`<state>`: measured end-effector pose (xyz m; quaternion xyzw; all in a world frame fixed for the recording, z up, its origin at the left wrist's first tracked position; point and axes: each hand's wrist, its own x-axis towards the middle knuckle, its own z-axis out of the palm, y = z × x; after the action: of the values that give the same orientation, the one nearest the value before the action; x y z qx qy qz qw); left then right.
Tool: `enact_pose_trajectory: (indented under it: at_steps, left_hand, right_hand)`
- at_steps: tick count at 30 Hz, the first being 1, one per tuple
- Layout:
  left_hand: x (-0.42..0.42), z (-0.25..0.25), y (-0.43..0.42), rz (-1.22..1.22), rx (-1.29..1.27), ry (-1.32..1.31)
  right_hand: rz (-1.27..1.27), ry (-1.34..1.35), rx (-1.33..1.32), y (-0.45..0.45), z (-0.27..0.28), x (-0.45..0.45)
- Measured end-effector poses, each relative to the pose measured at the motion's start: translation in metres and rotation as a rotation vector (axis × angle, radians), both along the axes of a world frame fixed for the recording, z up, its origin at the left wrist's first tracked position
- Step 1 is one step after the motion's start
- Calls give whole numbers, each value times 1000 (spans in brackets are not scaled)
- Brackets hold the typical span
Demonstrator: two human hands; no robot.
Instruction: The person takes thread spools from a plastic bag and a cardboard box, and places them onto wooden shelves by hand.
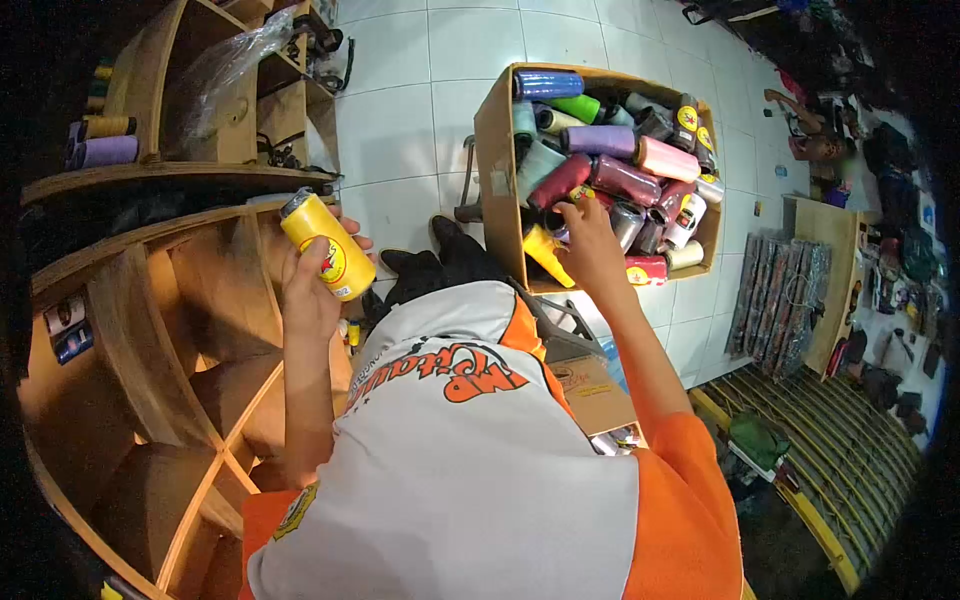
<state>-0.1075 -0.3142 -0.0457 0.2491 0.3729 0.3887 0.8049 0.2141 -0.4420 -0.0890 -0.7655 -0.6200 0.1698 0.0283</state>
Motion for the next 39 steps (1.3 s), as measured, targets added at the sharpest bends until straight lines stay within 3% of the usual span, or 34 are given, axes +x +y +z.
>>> enact_pose_trajectory:
  at_steps: [4,11,19,23,25,26,27,30,33,35,37,39]
  left_hand:
    - [9,-4,-5,-56,28,92]
    - [17,-4,-7,33,24,93]
    - [14,-22,-5,-15,-53,-21]
    - [20,-26,-5,-49,-22,2]
    - [28,-25,-4,-73,15,5]
    - [33,-22,-4,-85,32,-6]
    - [39,-20,-1,-95,53,-14]
    - [49,-19,0,-173,9,-180]
    - [44,-19,-3,-182,173,-38]
    - [28,-22,-5,-102,118,-66]
    - [11,-15,-5,1,145,69]
    - [-2,-5,-10,164,115,76]
  right_hand:
    - [11,88,-33,-2,-6,0]
    - [4,-133,28,-18,-26,-29]
    - [-125,44,125,-10,-6,-17]
    - [-227,419,171,13,35,5]
    - [-381,889,0,36,74,2]
    - [-468,1314,-43,43,85,-2]
    - [-491,1477,-62,49,95,-10]
    - [-349,1579,-185,74,101,-43]
    - [-174,1611,-219,98,87,-81]
    - [-157,1583,-222,111,88,-106]
    - [-76,1452,-289,120,89,-128]
    - [-76,1592,-363,127,93,-157]
